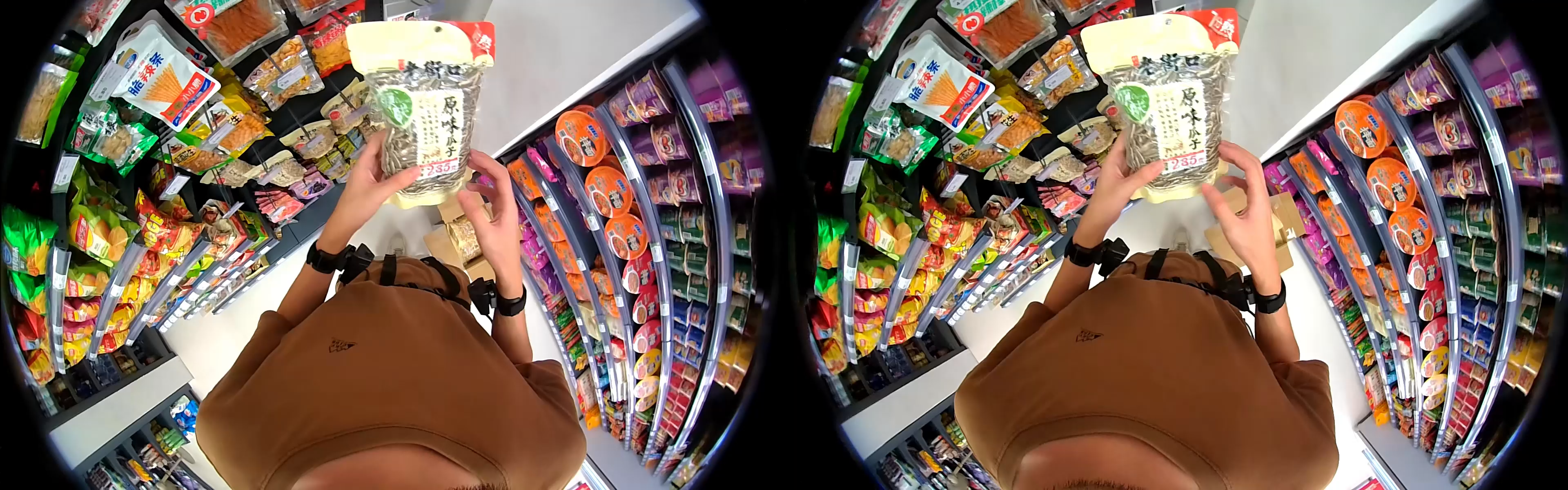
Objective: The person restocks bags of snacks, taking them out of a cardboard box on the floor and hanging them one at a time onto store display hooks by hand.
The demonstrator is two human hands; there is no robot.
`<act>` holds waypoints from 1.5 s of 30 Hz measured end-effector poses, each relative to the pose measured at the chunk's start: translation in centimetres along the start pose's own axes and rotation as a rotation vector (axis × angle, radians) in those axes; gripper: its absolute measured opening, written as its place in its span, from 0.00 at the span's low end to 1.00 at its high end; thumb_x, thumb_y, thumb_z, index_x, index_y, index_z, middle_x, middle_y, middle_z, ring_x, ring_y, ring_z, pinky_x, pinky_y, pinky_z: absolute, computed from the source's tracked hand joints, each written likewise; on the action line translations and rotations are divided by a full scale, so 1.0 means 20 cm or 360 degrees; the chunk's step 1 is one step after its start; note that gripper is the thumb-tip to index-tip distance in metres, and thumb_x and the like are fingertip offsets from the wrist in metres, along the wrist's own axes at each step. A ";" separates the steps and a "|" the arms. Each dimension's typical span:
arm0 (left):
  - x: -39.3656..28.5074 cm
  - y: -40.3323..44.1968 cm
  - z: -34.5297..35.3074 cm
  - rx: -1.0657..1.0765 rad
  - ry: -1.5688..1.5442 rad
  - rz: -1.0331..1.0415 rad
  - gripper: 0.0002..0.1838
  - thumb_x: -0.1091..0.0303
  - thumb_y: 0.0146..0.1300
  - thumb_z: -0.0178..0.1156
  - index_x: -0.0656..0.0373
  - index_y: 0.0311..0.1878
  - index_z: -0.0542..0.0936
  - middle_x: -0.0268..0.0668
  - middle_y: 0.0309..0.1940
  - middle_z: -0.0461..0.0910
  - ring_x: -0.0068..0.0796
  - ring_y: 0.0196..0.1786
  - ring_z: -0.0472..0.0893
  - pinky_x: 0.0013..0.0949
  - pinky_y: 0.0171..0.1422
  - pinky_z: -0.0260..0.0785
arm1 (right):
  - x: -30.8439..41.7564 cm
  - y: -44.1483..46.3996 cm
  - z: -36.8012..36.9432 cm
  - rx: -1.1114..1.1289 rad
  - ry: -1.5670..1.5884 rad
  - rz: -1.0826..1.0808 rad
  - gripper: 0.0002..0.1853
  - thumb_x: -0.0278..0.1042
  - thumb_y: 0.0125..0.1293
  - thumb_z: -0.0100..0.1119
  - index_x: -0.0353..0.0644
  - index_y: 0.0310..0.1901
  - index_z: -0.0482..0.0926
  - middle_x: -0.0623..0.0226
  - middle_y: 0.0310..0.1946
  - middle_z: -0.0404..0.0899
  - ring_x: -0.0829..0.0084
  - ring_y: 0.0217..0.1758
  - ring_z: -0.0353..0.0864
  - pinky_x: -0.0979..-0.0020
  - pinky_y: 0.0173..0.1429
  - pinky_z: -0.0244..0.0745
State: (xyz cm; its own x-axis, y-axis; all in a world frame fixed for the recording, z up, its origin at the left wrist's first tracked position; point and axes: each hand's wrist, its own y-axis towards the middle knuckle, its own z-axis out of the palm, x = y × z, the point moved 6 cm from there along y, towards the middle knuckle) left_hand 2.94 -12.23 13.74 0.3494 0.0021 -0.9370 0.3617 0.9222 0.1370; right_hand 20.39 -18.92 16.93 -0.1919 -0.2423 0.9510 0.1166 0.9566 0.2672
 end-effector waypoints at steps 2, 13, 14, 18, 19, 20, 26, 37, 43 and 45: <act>0.00 -0.01 0.01 0.0011 0.0135 0.0141 0.33 0.75 0.59 0.64 0.65 0.66 0.60 0.40 0.57 0.71 0.26 0.59 0.72 0.31 0.63 0.64 | 0.00 0.01 0.05 0.0076 -0.0198 -0.0062 0.33 0.33 0.56 0.67 0.42 0.63 0.64 0.60 0.62 0.63 0.65 0.64 0.65 0.65 0.59 0.69; -0.14 -0.10 0.09 0.0293 0.0660 0.0180 0.31 0.67 0.62 0.60 0.60 0.67 0.63 0.39 0.64 0.63 0.34 0.63 0.69 0.35 0.62 0.66 | -0.07 0.02 0.16 0.0119 0.0113 -0.0039 0.44 0.42 0.59 0.65 0.39 0.70 0.49 0.54 0.68 0.55 0.62 0.68 0.59 0.61 0.68 0.58; -0.16 -0.12 0.10 0.0303 0.0814 0.0214 0.28 0.67 0.62 0.60 0.59 0.66 0.67 0.39 0.62 0.65 0.33 0.60 0.70 0.32 0.58 0.69 | -0.11 0.01 0.15 0.0087 0.0371 0.0227 0.42 0.43 0.61 0.62 0.38 0.70 0.49 0.55 0.67 0.56 0.63 0.68 0.60 0.63 0.68 0.58; -0.19 -0.16 0.09 0.0407 0.0775 0.0115 0.27 0.68 0.63 0.59 0.58 0.66 0.67 0.39 0.61 0.66 0.30 0.58 0.71 0.31 0.56 0.69 | -0.30 0.00 0.08 -0.0004 0.1352 0.0789 0.30 0.46 0.67 0.52 0.34 0.64 0.62 0.57 0.58 0.71 0.66 0.60 0.72 0.64 0.64 0.66; -0.18 -0.17 0.05 0.0345 0.0663 0.0111 0.25 0.69 0.63 0.58 0.59 0.63 0.69 0.39 0.60 0.67 0.29 0.56 0.73 0.31 0.54 0.70 | -0.28 0.00 0.07 -0.0028 0.1530 0.0812 0.29 0.47 0.68 0.51 0.34 0.63 0.63 0.57 0.57 0.73 0.66 0.59 0.73 0.63 0.63 0.68; -0.16 -0.18 0.00 0.0282 0.0550 0.0106 0.22 0.70 0.63 0.58 0.60 0.61 0.70 0.38 0.60 0.68 0.28 0.54 0.74 0.30 0.52 0.70 | -0.28 0.00 0.07 -0.0023 0.1614 0.0798 0.31 0.49 0.68 0.51 0.35 0.64 0.62 0.56 0.59 0.71 0.64 0.59 0.73 0.62 0.63 0.69; -0.08 -0.22 -0.17 0.0096 0.0204 -0.0155 0.18 0.67 0.66 0.57 0.59 0.58 0.70 0.34 0.57 0.69 0.23 0.51 0.75 0.26 0.49 0.68 | -0.31 -0.06 0.05 -0.0022 0.1568 0.0677 0.34 0.54 0.66 0.51 0.38 0.66 0.60 0.57 0.61 0.68 0.61 0.61 0.72 0.60 0.64 0.68; 0.07 -0.28 -0.07 0.0400 0.0177 -0.0311 0.34 0.59 0.58 0.67 0.60 0.63 0.65 0.33 0.54 0.70 0.24 0.53 0.72 0.29 0.58 0.64 | -0.30 -0.18 0.11 0.0329 0.1538 0.0635 0.40 0.55 0.62 0.55 0.33 0.67 0.58 0.56 0.64 0.65 0.61 0.66 0.65 0.63 0.69 0.59; 0.04 -0.30 -0.03 0.0494 0.0245 -0.0312 0.37 0.62 0.55 0.70 0.66 0.64 0.64 0.38 0.56 0.71 0.25 0.60 0.69 0.32 0.65 0.59 | -0.31 -0.25 0.14 0.0515 0.1484 0.0748 0.42 0.54 0.58 0.60 0.31 0.66 0.59 0.55 0.64 0.66 0.62 0.65 0.66 0.64 0.68 0.61; 0.02 -0.30 -0.02 0.0498 0.0240 -0.0340 0.38 0.62 0.55 0.70 0.67 0.64 0.64 0.39 0.57 0.71 0.25 0.61 0.68 0.33 0.66 0.58 | -0.31 -0.27 0.14 0.0486 0.1442 0.0836 0.46 0.57 0.54 0.63 0.34 0.67 0.57 0.54 0.64 0.65 0.59 0.65 0.67 0.61 0.67 0.62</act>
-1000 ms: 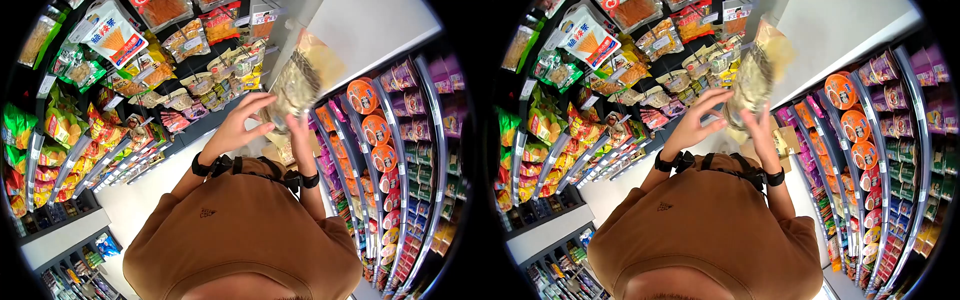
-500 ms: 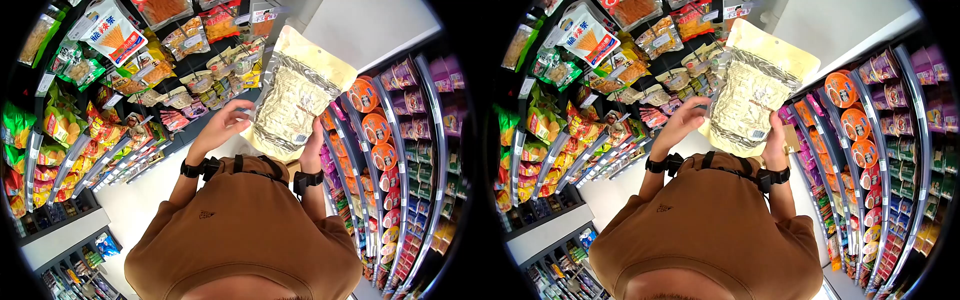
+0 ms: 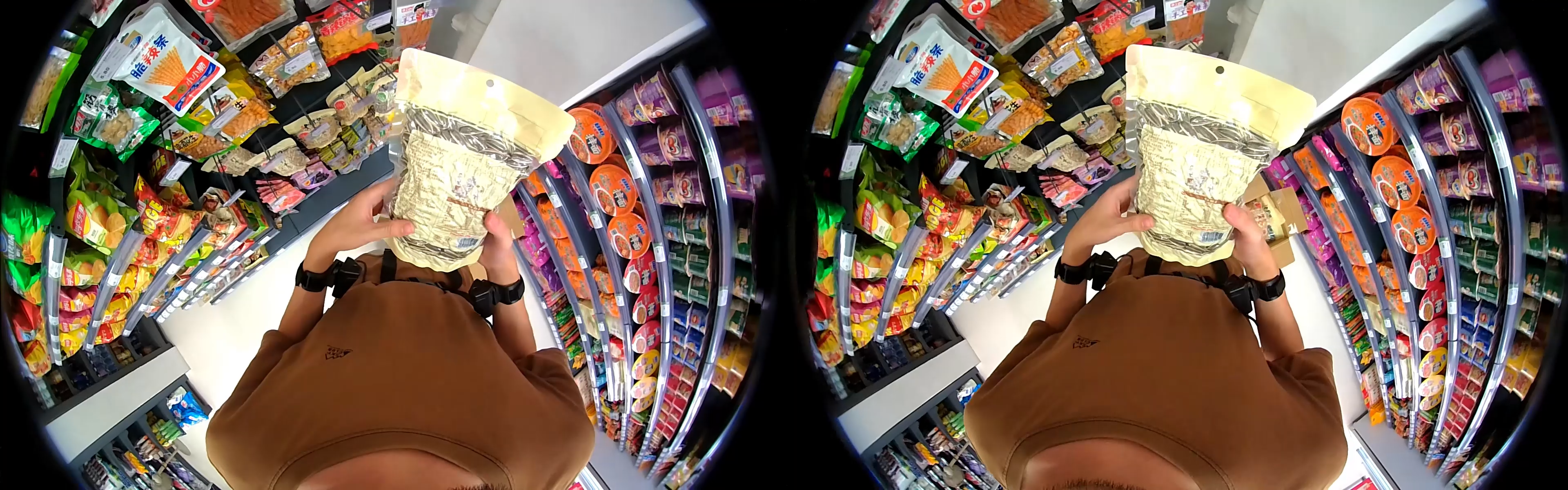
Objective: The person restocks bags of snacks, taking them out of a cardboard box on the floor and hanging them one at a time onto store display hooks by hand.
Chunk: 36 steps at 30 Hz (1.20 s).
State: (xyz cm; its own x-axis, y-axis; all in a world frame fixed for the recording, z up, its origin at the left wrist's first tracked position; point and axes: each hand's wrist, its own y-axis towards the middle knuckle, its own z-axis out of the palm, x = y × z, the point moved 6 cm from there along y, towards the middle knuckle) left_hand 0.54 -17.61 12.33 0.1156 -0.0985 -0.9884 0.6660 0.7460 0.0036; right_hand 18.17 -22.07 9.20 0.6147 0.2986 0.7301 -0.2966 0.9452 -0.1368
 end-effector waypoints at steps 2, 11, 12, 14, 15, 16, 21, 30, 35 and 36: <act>0.00 0.00 0.01 0.0006 0.0044 -0.0062 0.37 0.63 0.55 0.69 0.68 0.65 0.64 0.40 0.57 0.72 0.25 0.60 0.69 0.33 0.65 0.60 | -0.02 -0.01 0.00 -0.0056 -0.0091 0.0067 0.45 0.58 0.55 0.61 0.33 0.66 0.58 0.55 0.64 0.65 0.60 0.64 0.67 0.62 0.67 0.62; 0.05 0.00 0.00 -0.0222 -0.0312 -0.0082 0.33 0.69 0.56 0.68 0.69 0.62 0.66 0.39 0.53 0.75 0.23 0.52 0.74 0.28 0.58 0.67 | 0.06 0.04 0.02 -0.0042 -0.0465 -0.0050 0.36 0.51 0.70 0.46 0.31 0.69 0.51 0.57 0.68 0.57 0.68 0.69 0.58 0.70 0.70 0.52; 0.05 0.00 0.00 -0.0219 -0.0311 -0.0083 0.33 0.69 0.56 0.68 0.69 0.62 0.66 0.39 0.53 0.75 0.23 0.52 0.74 0.28 0.58 0.67 | 0.07 0.06 0.04 -0.0045 -0.0463 -0.0052 0.36 0.51 0.70 0.46 0.31 0.69 0.51 0.57 0.68 0.57 0.68 0.69 0.58 0.70 0.70 0.52; 0.03 0.00 -0.02 -0.0323 -0.0209 -0.0020 0.32 0.71 0.55 0.68 0.69 0.62 0.67 0.38 0.52 0.77 0.22 0.50 0.75 0.28 0.56 0.68 | 0.17 0.07 0.08 -0.0213 -0.0838 -0.0363 0.35 0.50 0.70 0.46 0.31 0.68 0.54 0.58 0.66 0.60 0.67 0.68 0.59 0.70 0.70 0.52; 0.03 0.01 -0.01 -0.0325 -0.0206 -0.0020 0.32 0.71 0.55 0.68 0.69 0.62 0.67 0.38 0.52 0.77 0.22 0.50 0.75 0.28 0.56 0.68 | 0.22 0.07 0.11 -0.0225 -0.0759 -0.0329 0.31 0.44 0.69 0.52 0.33 0.66 0.57 0.61 0.62 0.64 0.70 0.64 0.62 0.70 0.66 0.57; 0.02 0.03 -0.02 -0.0393 -0.0152 -0.0002 0.32 0.72 0.55 0.68 0.69 0.62 0.67 0.38 0.51 0.77 0.22 0.50 0.76 0.27 0.55 0.69 | 0.23 0.07 0.10 -0.0223 -0.0758 -0.0331 0.31 0.44 0.69 0.52 0.33 0.66 0.57 0.61 0.62 0.64 0.70 0.64 0.62 0.70 0.66 0.57; 0.00 0.04 -0.02 -0.0536 -0.0099 0.0039 0.32 0.73 0.55 0.68 0.69 0.62 0.67 0.37 0.51 0.77 0.21 0.49 0.76 0.27 0.54 0.69 | 0.28 0.04 0.08 -0.0362 -0.1090 -0.0489 0.30 0.31 0.61 0.62 0.37 0.63 0.62 0.63 0.54 0.69 0.73 0.56 0.67 0.74 0.54 0.64; -0.01 0.10 0.07 -0.0478 -0.0123 0.0067 0.32 0.74 0.56 0.67 0.67 0.63 0.66 0.38 0.54 0.75 0.21 0.53 0.74 0.27 0.55 0.69 | 0.35 0.00 0.02 -0.0473 -0.1231 -0.0678 0.28 0.28 0.57 0.65 0.39 0.59 0.67 0.65 0.51 0.69 0.74 0.51 0.69 0.74 0.49 0.67; -0.01 0.16 0.15 -0.0661 -0.0052 0.0127 0.31 0.72 0.56 0.68 0.68 0.61 0.66 0.39 0.50 0.76 0.22 0.51 0.76 0.27 0.53 0.70 | 0.40 -0.07 -0.01 -0.0662 -0.1666 -0.0751 0.27 0.29 0.56 0.67 0.39 0.58 0.68 0.64 0.51 0.68 0.70 0.53 0.70 0.71 0.49 0.68; 0.00 0.18 0.17 -0.0663 -0.0051 0.0125 0.31 0.72 0.56 0.68 0.68 0.61 0.66 0.39 0.50 0.76 0.22 0.51 0.76 0.27 0.53 0.70 | 0.41 -0.07 0.02 -0.0584 -0.1667 -0.0770 0.30 0.31 0.55 0.68 0.40 0.59 0.67 0.62 0.53 0.66 0.68 0.55 0.68 0.70 0.52 0.68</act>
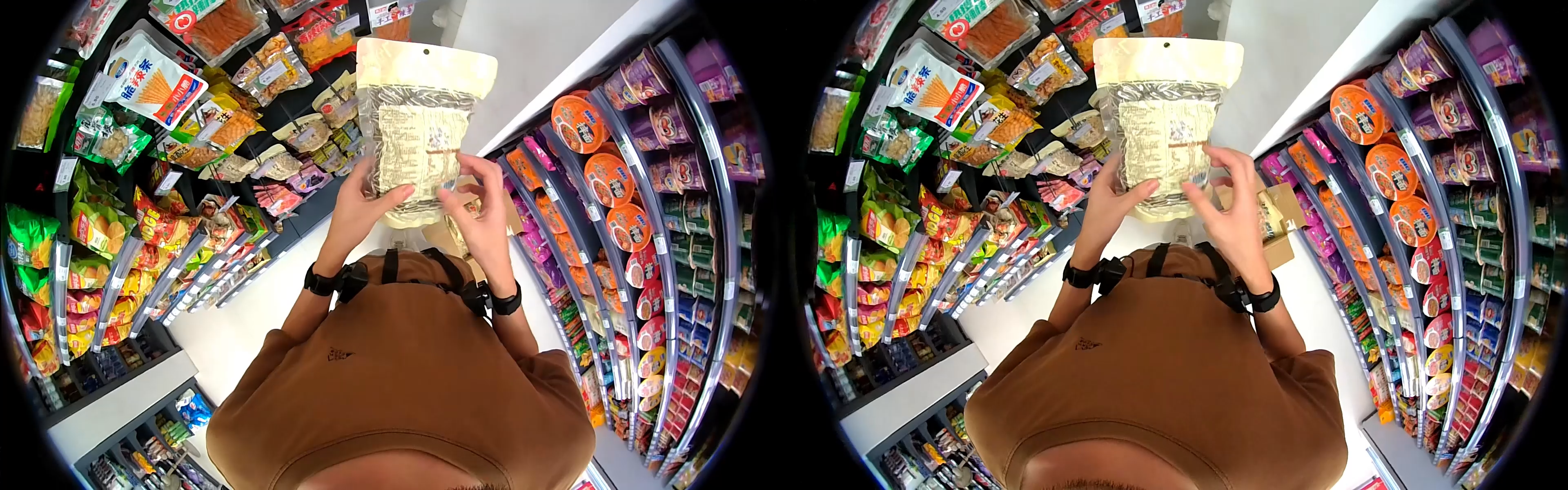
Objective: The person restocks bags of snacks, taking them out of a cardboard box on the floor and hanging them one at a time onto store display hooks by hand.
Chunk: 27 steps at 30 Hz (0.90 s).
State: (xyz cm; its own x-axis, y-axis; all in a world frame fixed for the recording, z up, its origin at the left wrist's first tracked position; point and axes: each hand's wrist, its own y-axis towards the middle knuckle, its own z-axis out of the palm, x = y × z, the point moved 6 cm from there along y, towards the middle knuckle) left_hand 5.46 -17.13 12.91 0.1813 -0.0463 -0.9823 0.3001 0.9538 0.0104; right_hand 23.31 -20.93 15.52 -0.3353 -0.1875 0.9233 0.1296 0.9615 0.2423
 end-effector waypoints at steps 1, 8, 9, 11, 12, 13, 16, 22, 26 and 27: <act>0.01 0.01 0.02 -0.0045 0.0038 -0.0019 0.31 0.71 0.56 0.68 0.68 0.61 0.66 0.40 0.50 0.77 0.23 0.51 0.76 0.27 0.52 0.71 | 0.02 0.00 0.01 0.0053 0.0022 -0.0049 0.32 0.33 0.55 0.69 0.40 0.60 0.65 0.60 0.55 0.65 0.66 0.58 0.67 0.68 0.55 0.68; -0.04 -0.02 0.25 0.0016 0.0338 0.0021 0.35 0.68 0.55 0.68 0.59 0.64 0.65 0.40 0.58 0.71 0.30 0.57 0.75 0.33 0.53 0.72 | -0.04 0.00 -0.07 0.0051 0.0214 -0.0108 0.50 0.39 0.52 0.72 0.38 0.69 0.48 0.54 0.63 0.56 0.61 0.67 0.57 0.60 0.68 0.58; -0.09 -0.03 0.32 0.0117 0.0385 0.0116 0.35 0.70 0.55 0.67 0.58 0.66 0.64 0.39 0.60 0.70 0.30 0.58 0.74 0.33 0.54 0.72 | -0.05 -0.01 -0.06 0.0072 0.0504 0.0045 0.52 0.38 0.53 0.71 0.37 0.70 0.44 0.53 0.65 0.53 0.61 0.68 0.57 0.60 0.69 0.57; -0.11 -0.05 0.41 0.0348 0.0473 0.0127 0.36 0.73 0.56 0.65 0.54 0.68 0.63 0.37 0.65 0.64 0.31 0.62 0.70 0.33 0.56 0.72 | -0.08 -0.02 -0.12 0.0051 0.0813 0.0213 0.46 0.38 0.58 0.65 0.37 0.70 0.44 0.53 0.65 0.55 0.62 0.67 0.60 0.63 0.69 0.58; -0.09 -0.04 0.42 0.0335 0.0470 0.0123 0.36 0.73 0.56 0.65 0.54 0.68 0.63 0.37 0.65 0.64 0.31 0.62 0.70 0.33 0.56 0.72 | -0.14 -0.04 -0.16 0.0038 0.0929 0.0313 0.44 0.39 0.60 0.62 0.37 0.70 0.44 0.53 0.64 0.57 0.63 0.66 0.60 0.64 0.68 0.58; -0.06 -0.04 0.44 0.0372 0.0459 0.0138 0.34 0.70 0.56 0.65 0.53 0.67 0.65 0.36 0.65 0.65 0.29 0.61 0.70 0.31 0.54 0.73 | -0.18 -0.05 -0.18 0.0036 0.1098 0.0388 0.41 0.41 0.63 0.57 0.38 0.70 0.45 0.54 0.63 0.59 0.64 0.66 0.62 0.66 0.68 0.58; -0.02 -0.02 0.48 0.0404 0.0408 0.0127 0.27 0.68 0.59 0.64 0.54 0.63 0.70 0.33 0.62 0.69 0.24 0.56 0.74 0.26 0.47 0.73 | -0.35 -0.13 -0.25 0.0009 0.1601 0.0638 0.35 0.46 0.66 0.51 0.40 0.69 0.52 0.58 0.65 0.61 0.66 0.65 0.64 0.64 0.67 0.61; 0.26 0.17 0.31 0.0230 0.0338 -0.0156 0.19 0.64 0.66 0.57 0.59 0.57 0.70 0.34 0.57 0.71 0.22 0.51 0.75 0.27 0.49 0.69 | -0.41 -0.25 -0.31 -0.0203 0.2074 0.0847 0.28 0.53 0.71 0.42 0.40 0.63 0.65 0.59 0.58 0.71 0.62 0.58 0.74 0.59 0.62 0.69; 0.36 0.23 0.32 0.0535 0.0134 -0.0523 0.26 0.55 0.67 0.56 0.60 0.62 0.68 0.33 0.55 0.72 0.22 0.51 0.74 0.28 0.50 0.68 | -0.41 -0.19 -0.24 -0.0217 0.2325 0.0916 0.28 0.53 0.71 0.40 0.37 0.61 0.66 0.58 0.56 0.73 0.62 0.56 0.75 0.59 0.62 0.69; 0.38 0.27 0.32 0.0582 0.0116 -0.0546 0.27 0.52 0.66 0.56 0.61 0.60 0.70 0.32 0.50 0.73 0.19 0.48 0.73 0.25 0.47 0.67 | -0.44 -0.15 -0.22 -0.0241 0.2230 0.0954 0.28 0.54 0.71 0.41 0.38 0.61 0.67 0.59 0.56 0.74 0.63 0.56 0.75 0.60 0.61 0.70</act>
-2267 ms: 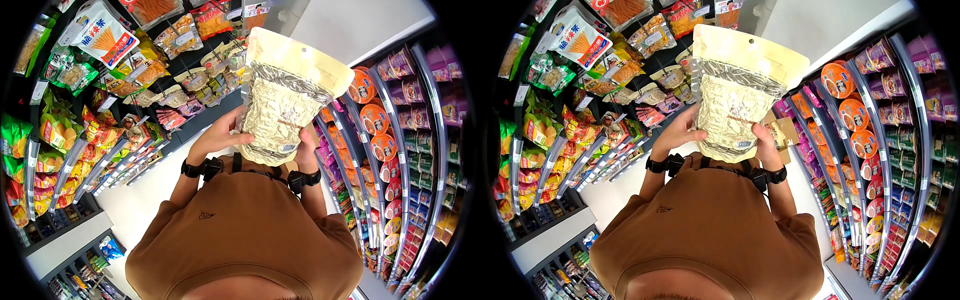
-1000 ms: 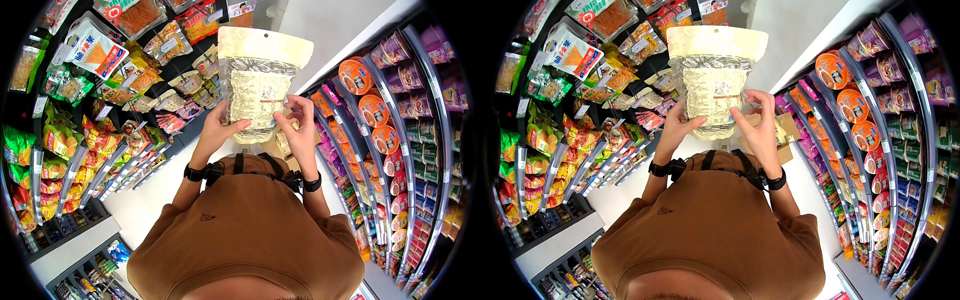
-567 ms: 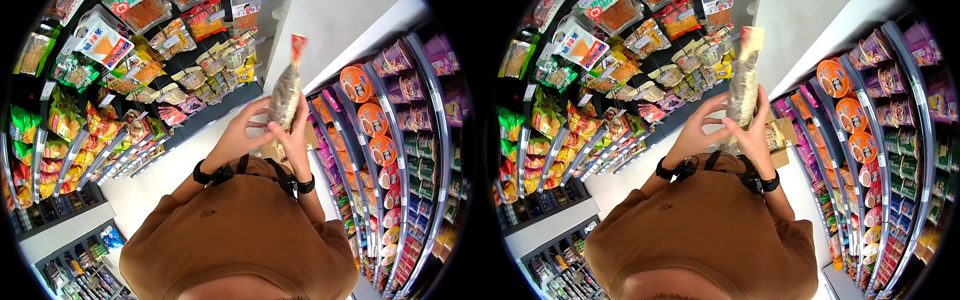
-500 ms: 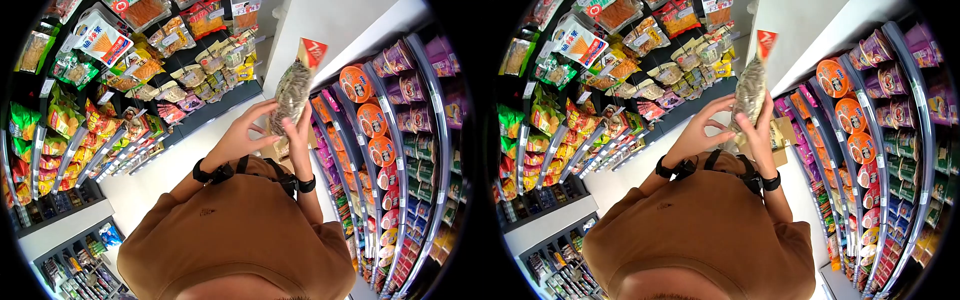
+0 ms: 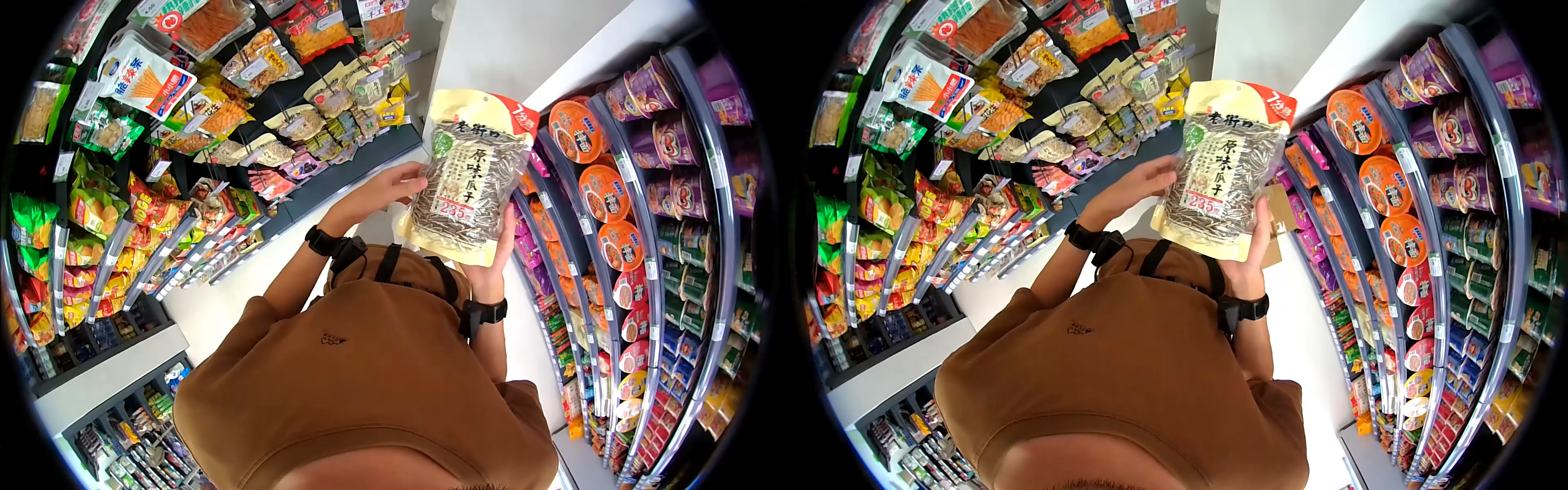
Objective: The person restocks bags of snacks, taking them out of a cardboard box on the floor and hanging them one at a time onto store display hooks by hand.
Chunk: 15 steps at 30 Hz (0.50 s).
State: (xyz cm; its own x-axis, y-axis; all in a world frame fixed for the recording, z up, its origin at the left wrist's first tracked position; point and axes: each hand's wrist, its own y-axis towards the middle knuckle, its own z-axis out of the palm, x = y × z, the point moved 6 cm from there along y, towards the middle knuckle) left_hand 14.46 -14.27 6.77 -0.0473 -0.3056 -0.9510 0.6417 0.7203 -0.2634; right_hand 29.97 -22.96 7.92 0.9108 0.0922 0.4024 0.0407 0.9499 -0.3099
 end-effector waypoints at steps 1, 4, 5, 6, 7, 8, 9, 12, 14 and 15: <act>0.00 0.03 -0.02 0.0050 -0.0013 -0.0019 0.28 0.48 0.65 0.56 0.62 0.58 0.71 0.30 0.45 0.75 0.17 0.44 0.73 0.23 0.44 0.65 | -0.01 0.04 0.01 -0.0001 0.0000 -0.0006 0.28 0.54 0.71 0.41 0.38 0.61 0.67 0.59 0.56 0.74 0.63 0.56 0.75 0.60 0.61 0.70; 0.03 0.06 -0.05 0.0056 -0.0012 -0.0086 0.27 0.49 0.64 0.58 0.60 0.58 0.73 0.28 0.41 0.75 0.16 0.40 0.71 0.23 0.43 0.64 | -0.07 0.08 -0.02 -0.0018 -0.0058 0.0182 0.28 0.54 0.70 0.43 0.38 0.60 0.67 0.59 0.55 0.74 0.65 0.56 0.75 0.64 0.62 0.69; 0.05 0.06 -0.05 0.0041 0.0019 -0.0123 0.26 0.49 0.64 0.58 0.60 0.57 0.74 0.28 0.40 0.76 0.16 0.40 0.71 0.23 0.42 0.64 | -0.07 0.08 -0.04 -0.0001 -0.0060 0.0168 0.28 0.54 0.70 0.43 0.38 0.60 0.67 0.59 0.55 0.74 0.65 0.56 0.75 0.64 0.62 0.69; 0.01 0.05 -0.09 0.0005 0.0013 -0.0114 0.25 0.50 0.63 0.59 0.60 0.55 0.75 0.28 0.38 0.77 0.16 0.39 0.72 0.23 0.42 0.64 | -0.08 0.11 -0.03 -0.0033 -0.0162 0.0178 0.28 0.54 0.70 0.44 0.37 0.60 0.67 0.59 0.55 0.74 0.65 0.56 0.75 0.63 0.61 0.69; -0.02 0.08 -0.17 0.0014 0.0004 -0.0112 0.25 0.50 0.63 0.59 0.60 0.55 0.75 0.28 0.38 0.77 0.16 0.39 0.72 0.23 0.42 0.64 | -0.09 0.19 0.00 -0.0089 -0.0270 0.0195 0.28 0.53 0.70 0.44 0.36 0.60 0.67 0.60 0.55 0.74 0.66 0.55 0.76 0.63 0.61 0.70; -0.05 0.14 -0.29 0.0012 0.0033 -0.0118 0.25 0.51 0.63 0.60 0.60 0.56 0.75 0.29 0.38 0.77 0.16 0.39 0.73 0.22 0.42 0.65 | -0.11 0.31 0.04 0.0000 -0.0364 0.0189 0.30 0.51 0.70 0.47 0.34 0.64 0.63 0.60 0.60 0.70 0.66 0.61 0.71 0.64 0.66 0.64; -0.09 0.19 -0.40 0.0010 0.0061 -0.0124 0.25 0.52 0.62 0.61 0.60 0.56 0.75 0.29 0.38 0.78 0.16 0.39 0.74 0.21 0.41 0.65 | -0.14 0.41 0.08 -0.0009 -0.0372 0.0184 0.30 0.51 0.70 0.47 0.34 0.64 0.63 0.60 0.60 0.70 0.66 0.61 0.71 0.64 0.66 0.64; -0.14 0.27 -0.60 0.0018 0.0080 -0.0075 0.26 0.54 0.61 0.63 0.63 0.56 0.74 0.31 0.41 0.79 0.17 0.41 0.75 0.22 0.43 0.66 | -0.19 0.60 0.15 0.0046 -0.0999 0.0206 0.36 0.45 0.68 0.53 0.31 0.68 0.53 0.60 0.67 0.59 0.69 0.70 0.56 0.71 0.73 0.47; -0.12 0.30 -0.74 -0.0012 0.0080 -0.0052 0.27 0.55 0.60 0.64 0.66 0.55 0.74 0.34 0.44 0.79 0.19 0.44 0.76 0.25 0.46 0.68 | -0.27 0.72 0.17 -0.0009 -0.1200 0.0260 0.33 0.41 0.65 0.58 0.31 0.65 0.59 0.58 0.61 0.67 0.70 0.64 0.64 0.71 0.68 0.55; -0.12 0.33 -0.80 -0.0015 0.0070 -0.0051 0.27 0.55 0.60 0.64 0.66 0.55 0.74 0.34 0.44 0.79 0.19 0.44 0.76 0.25 0.46 0.68 | -0.29 0.81 0.20 0.0112 -0.1281 0.0272 0.32 0.41 0.64 0.60 0.31 0.64 0.62 0.57 0.59 0.70 0.71 0.61 0.68 0.71 0.66 0.59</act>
State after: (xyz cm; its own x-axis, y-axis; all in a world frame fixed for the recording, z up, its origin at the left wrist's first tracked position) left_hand 6.62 1.25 4.75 -0.1017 -0.3010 -0.9482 0.6322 0.7164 -0.2952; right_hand 23.69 -7.00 3.97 0.3282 0.3974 0.8569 -0.1218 0.9174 -0.3789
